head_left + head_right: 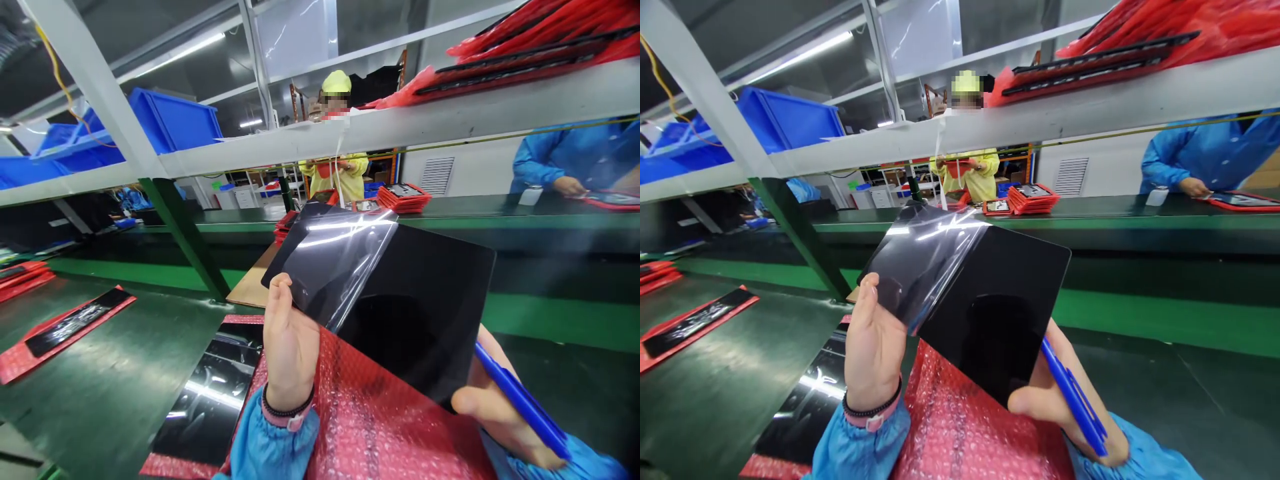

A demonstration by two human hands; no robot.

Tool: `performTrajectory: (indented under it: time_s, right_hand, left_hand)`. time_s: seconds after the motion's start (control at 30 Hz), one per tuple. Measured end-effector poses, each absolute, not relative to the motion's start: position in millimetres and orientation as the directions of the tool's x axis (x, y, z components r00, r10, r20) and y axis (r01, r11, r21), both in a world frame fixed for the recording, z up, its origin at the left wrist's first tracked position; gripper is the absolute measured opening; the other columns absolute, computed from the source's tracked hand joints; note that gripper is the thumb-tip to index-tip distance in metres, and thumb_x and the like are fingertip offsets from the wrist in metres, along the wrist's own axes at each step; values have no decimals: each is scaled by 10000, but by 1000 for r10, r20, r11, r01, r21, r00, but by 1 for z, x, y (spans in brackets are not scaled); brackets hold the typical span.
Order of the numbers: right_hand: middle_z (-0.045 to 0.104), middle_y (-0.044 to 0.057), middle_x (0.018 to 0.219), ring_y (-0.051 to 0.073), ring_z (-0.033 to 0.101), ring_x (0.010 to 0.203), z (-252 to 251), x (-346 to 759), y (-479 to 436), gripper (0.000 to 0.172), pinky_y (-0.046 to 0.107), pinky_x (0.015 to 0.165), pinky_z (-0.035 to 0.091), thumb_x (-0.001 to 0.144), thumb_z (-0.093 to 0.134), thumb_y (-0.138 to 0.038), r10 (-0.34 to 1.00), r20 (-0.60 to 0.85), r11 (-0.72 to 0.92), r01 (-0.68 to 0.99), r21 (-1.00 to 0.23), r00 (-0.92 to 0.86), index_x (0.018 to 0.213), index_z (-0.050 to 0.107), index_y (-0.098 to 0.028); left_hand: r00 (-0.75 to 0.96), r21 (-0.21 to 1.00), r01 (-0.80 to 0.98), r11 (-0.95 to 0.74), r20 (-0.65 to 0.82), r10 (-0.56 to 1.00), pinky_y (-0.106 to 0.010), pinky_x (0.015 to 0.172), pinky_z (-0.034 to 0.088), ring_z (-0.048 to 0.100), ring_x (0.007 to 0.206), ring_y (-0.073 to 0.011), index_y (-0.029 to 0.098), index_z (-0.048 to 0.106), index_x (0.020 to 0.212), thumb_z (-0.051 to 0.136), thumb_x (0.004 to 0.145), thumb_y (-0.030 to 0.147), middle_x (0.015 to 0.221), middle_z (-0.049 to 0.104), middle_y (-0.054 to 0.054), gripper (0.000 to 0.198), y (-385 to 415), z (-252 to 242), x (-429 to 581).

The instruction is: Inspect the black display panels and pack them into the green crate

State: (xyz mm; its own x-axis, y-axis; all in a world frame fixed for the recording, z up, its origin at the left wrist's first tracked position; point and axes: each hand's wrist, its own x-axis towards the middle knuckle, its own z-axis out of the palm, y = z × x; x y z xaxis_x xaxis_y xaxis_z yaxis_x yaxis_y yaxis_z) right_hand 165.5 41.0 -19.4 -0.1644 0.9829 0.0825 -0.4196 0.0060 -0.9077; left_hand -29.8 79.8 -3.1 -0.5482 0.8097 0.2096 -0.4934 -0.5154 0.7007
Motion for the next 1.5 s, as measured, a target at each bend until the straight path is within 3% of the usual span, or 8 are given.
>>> performTrajectory:
  time_s: [0.13,0.27,0.53,0.7,0.87,1.1,1.4,1.5]
  right_hand:
    - [562,82,1334,365,490,1242,-18,161,39,885,479,956,475,510,871,-405,963,109,6,-384,-923,-248,1304,483,-353]
    - [583,68,1308,345,512,1225,-17,162,37,863,462,942,487,535,862,-348,972,82,-8,-376,-927,-221,1305,473,-355]
    - [725,34,1002,296,661,962,-9,168,32,356,421,843,526,622,796,-418,990,50,12,-284,-959,-129,929,677,-285]
    - [707,35,1063,303,614,1051,-17,175,29,401,445,893,487,598,808,-477,998,40,49,-224,-973,44,940,690,-303]
    - [690,76,1099,360,545,1152,-21,183,26,416,540,966,413,619,761,-560,999,24,29,-175,-984,29,930,712,-289]
    - [717,37,893,297,642,894,-12,184,33,354,435,841,498,684,686,-592,996,26,22,-51,-998,-83,756,706,-246]
    - [708,19,933,272,633,906,-25,181,42,262,342,762,514,764,638,-517,969,231,217,146,-965,90,806,707,-267]
    - [718,10,882,259,655,864,-12,179,41,219,317,724,525,799,621,-450,955,297,295,198,-935,-19,893,703,-270]
  left_hand:
    - [-571,601,-657,-455,-2,821,-72,761,479,627,842,-25,212,683,840,609,832,189,869,661,58,78,81,5,-29]
    - [-539,627,-602,-495,139,831,-191,808,503,628,841,-83,201,660,846,658,798,239,859,650,43,61,87,1,-34]
    - [-535,680,-521,-516,212,818,-226,792,442,581,777,-114,177,606,727,596,742,240,747,590,38,65,102,-5,-60]
    - [-658,685,-367,-630,287,696,-189,748,410,511,707,-88,158,576,596,580,653,166,672,524,31,58,110,-6,-70]
    - [-655,682,-290,-672,371,659,-196,642,391,456,628,-89,169,534,543,547,648,160,617,465,31,107,110,-3,-72]
    - [-660,683,-216,-698,425,620,-212,544,332,443,580,-83,166,499,546,519,665,178,624,466,24,122,104,-5,-71]
    - [-472,665,-193,-721,581,662,-313,633,395,572,712,-207,191,584,557,451,725,280,625,559,-34,232,83,-9,-47]
    - [-435,646,-166,-745,630,643,-343,680,426,598,762,-232,183,676,624,414,763,300,692,647,-63,320,79,-12,-40]
